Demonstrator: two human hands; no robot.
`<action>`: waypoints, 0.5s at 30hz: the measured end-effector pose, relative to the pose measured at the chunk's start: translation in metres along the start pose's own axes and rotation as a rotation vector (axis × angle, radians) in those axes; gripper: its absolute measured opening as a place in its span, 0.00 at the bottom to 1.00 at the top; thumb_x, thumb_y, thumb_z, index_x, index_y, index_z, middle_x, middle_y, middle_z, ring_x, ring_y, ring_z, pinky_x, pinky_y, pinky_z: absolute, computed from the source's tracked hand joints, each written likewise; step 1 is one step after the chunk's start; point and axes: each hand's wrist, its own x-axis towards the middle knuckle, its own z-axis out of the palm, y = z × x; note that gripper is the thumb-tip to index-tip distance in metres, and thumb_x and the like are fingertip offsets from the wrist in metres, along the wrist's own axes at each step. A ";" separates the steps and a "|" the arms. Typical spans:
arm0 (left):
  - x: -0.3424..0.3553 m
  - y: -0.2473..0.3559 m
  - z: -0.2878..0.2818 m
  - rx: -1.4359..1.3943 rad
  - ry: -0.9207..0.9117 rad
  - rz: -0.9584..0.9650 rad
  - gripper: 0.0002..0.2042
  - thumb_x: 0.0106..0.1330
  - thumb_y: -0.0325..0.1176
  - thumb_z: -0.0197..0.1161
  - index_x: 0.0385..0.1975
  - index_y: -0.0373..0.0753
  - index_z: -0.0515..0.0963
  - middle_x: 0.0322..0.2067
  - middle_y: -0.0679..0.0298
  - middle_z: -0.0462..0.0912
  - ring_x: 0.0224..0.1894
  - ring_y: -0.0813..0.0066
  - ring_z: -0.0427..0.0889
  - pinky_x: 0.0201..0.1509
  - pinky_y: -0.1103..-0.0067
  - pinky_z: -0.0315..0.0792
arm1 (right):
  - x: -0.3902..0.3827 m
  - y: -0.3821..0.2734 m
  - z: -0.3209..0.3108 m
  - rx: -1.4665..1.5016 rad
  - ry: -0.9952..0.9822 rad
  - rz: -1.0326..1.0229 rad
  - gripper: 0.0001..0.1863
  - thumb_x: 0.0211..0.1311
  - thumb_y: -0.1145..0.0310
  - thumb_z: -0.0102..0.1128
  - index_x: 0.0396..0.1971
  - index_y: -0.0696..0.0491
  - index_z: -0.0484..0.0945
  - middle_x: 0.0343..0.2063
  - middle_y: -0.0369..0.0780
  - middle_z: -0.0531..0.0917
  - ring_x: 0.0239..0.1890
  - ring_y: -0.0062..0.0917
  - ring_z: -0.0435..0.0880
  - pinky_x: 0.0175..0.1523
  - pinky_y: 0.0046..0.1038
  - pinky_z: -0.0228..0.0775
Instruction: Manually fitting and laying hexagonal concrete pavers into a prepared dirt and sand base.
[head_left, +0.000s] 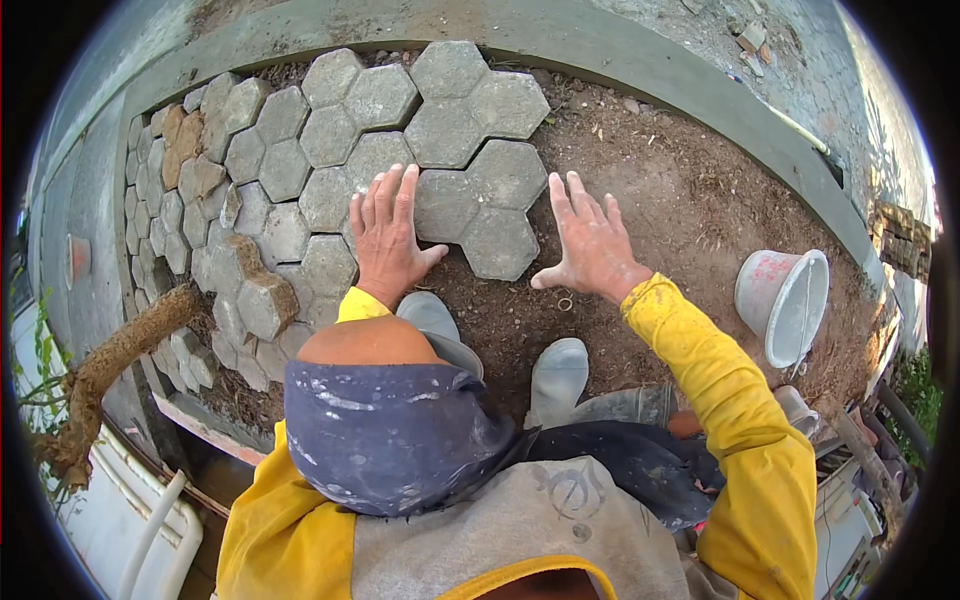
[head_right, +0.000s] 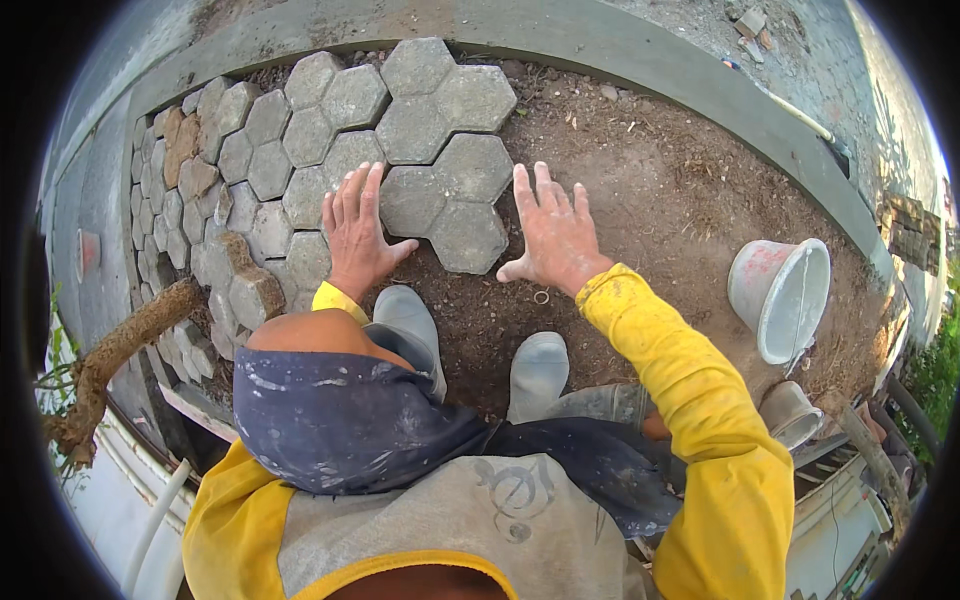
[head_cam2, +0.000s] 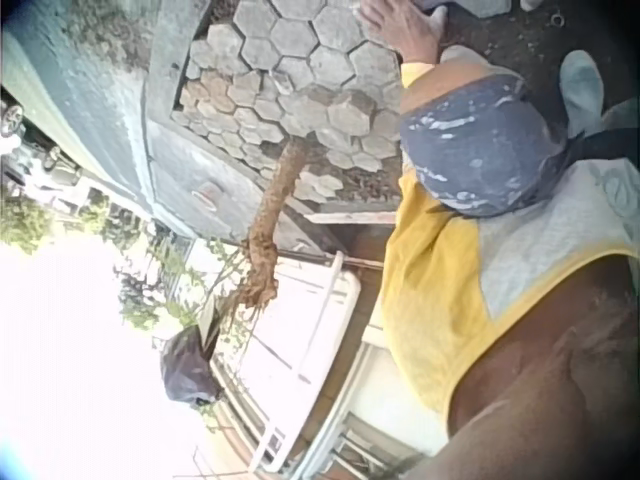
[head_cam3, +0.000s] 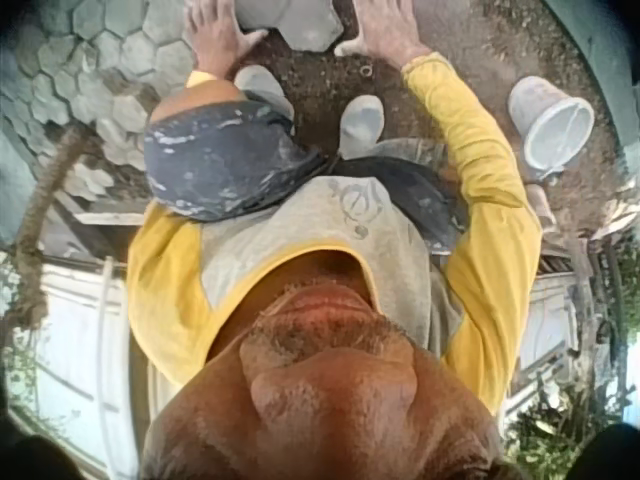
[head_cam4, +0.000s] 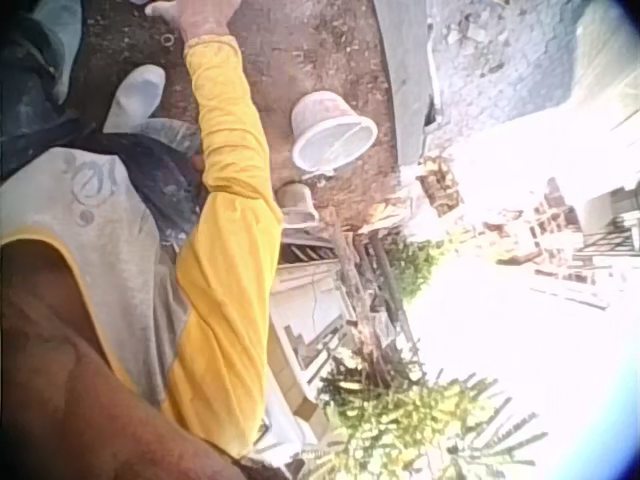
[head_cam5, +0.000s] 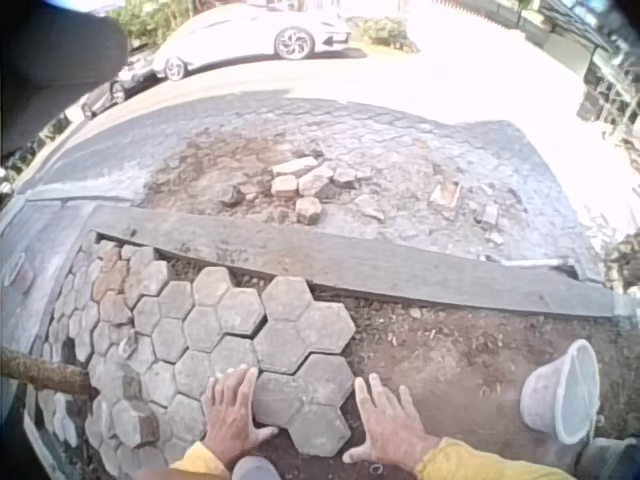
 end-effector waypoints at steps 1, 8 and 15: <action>0.004 -0.009 -0.009 0.040 0.034 -0.019 0.60 0.30 0.46 0.84 0.71 0.46 0.56 0.67 0.59 0.61 0.71 0.57 0.57 0.74 0.56 0.49 | -0.005 -0.022 0.012 0.062 0.071 -0.006 0.75 0.31 0.41 0.81 0.74 0.54 0.39 0.72 0.57 0.50 0.74 0.47 0.54 0.75 0.53 0.44; 0.013 -0.038 -0.001 -0.095 0.080 0.143 0.60 0.29 0.47 0.84 0.70 0.40 0.58 0.66 0.54 0.67 0.68 0.55 0.65 0.72 0.59 0.58 | 0.004 -0.056 0.074 0.263 0.405 -0.052 0.72 0.33 0.47 0.82 0.72 0.60 0.41 0.68 0.67 0.50 0.72 0.56 0.53 0.74 0.55 0.41; 0.011 -0.036 0.003 -0.030 0.066 0.170 0.57 0.31 0.49 0.83 0.69 0.39 0.62 0.67 0.58 0.68 0.70 0.60 0.66 0.73 0.56 0.56 | 0.006 -0.062 0.075 0.370 0.495 -0.073 0.63 0.37 0.59 0.81 0.71 0.59 0.48 0.64 0.72 0.51 0.68 0.63 0.56 0.73 0.56 0.44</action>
